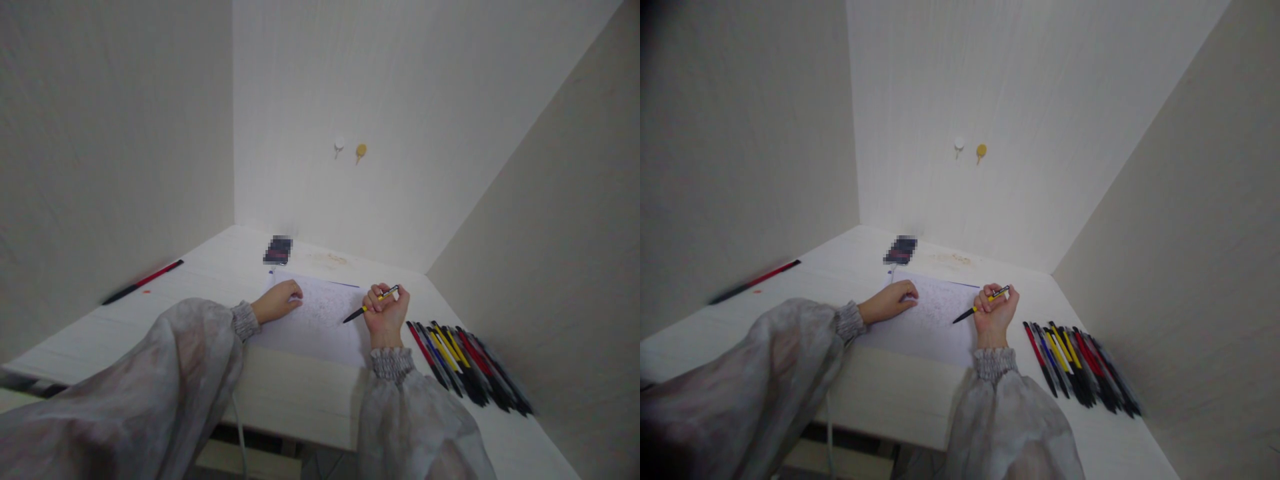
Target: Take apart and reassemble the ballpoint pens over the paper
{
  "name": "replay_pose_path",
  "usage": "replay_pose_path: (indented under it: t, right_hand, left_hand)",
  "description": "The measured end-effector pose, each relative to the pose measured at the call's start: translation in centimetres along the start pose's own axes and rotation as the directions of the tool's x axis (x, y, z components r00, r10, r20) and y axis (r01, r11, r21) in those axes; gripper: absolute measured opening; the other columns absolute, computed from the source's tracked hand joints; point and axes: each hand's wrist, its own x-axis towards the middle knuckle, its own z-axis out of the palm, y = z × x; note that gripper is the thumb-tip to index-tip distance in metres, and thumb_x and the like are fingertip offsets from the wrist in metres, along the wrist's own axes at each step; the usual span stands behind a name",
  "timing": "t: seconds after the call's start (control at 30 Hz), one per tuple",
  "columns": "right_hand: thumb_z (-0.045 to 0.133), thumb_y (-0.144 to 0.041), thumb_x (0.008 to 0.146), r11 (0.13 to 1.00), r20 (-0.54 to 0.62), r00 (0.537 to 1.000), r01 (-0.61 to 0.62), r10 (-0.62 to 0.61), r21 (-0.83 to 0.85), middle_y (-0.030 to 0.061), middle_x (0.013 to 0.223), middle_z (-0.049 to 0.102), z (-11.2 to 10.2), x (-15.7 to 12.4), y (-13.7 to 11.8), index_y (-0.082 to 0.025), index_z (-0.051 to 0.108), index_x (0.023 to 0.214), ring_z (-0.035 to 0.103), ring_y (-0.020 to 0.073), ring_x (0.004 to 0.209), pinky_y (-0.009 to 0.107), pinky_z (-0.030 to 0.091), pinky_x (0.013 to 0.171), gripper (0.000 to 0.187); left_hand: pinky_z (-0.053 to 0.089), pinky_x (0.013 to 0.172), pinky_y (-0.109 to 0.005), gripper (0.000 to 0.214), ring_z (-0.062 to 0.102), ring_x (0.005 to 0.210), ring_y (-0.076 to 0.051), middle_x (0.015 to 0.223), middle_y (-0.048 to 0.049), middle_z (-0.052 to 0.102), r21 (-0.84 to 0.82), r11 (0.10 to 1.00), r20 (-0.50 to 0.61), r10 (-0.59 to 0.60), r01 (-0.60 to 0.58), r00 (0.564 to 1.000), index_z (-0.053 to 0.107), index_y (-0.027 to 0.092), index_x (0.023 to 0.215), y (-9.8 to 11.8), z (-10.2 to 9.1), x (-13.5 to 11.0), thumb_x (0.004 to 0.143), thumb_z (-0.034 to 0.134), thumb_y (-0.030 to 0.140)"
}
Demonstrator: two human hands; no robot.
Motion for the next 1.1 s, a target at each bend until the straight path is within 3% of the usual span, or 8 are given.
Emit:
replay_pose_path:
  t: [0.53, 0.8, 1.1]
  right_hand:
    - [0.039, -0.041, 0.069, 0.999, 0.005, 1.0, -0.002, 0.002, -0.039, -0.0058, 0.045, 0.041, 0.41, -0.09, -0.25, -0.016, 0.049, 0.055, 0.024, 0.0021, 0.028, 0.016, 0.017, 0.028, 0.031]
    - [0.038, -0.035, 0.067, 0.998, 0.074, 0.997, -0.003, 0.007, -0.063, -0.0054, 0.044, 0.041, 0.06, -0.05, -0.7, -0.017, 0.051, 0.053, 0.024, 0.003, 0.027, 0.017, 0.015, 0.028, 0.027]
    - [0.039, -0.04, 0.068, 0.998, 0.032, 0.999, -0.006, 0.009, -0.068, -0.0061, 0.044, 0.04, -0.1, 0.31, -0.83, -0.016, 0.051, 0.054, 0.023, 0.0025, 0.027, 0.016, 0.015, 0.027, 0.03]
  left_hand:
    - [0.04, 0.071, -0.026, 0.009, 0.05, 0.074, -0.014, 0.079, -0.0037, 0.054, 0.012, 1.0, 0.024, 0.0, -0.001, 1.0, 0.055, 0.014, 0.078, 0.1, -0.24, -0.03, 0.072, 0.051, 0.02]
    - [0.039, 0.071, -0.026, 0.01, 0.049, 0.074, -0.014, 0.078, -0.0039, 0.054, 0.028, 1.0, 0.019, 0.012, -0.013, 1.0, 0.055, 0.014, 0.078, 0.07, -0.13, -0.03, 0.073, 0.05, 0.02]
    - [0.039, 0.071, -0.026, 0.01, 0.05, 0.074, -0.014, 0.079, -0.0035, 0.054, 0.02, 1.0, 0.017, 0.015, -0.015, 1.0, 0.055, 0.014, 0.078, -0.18, -0.02, -0.03, 0.073, 0.05, 0.021]
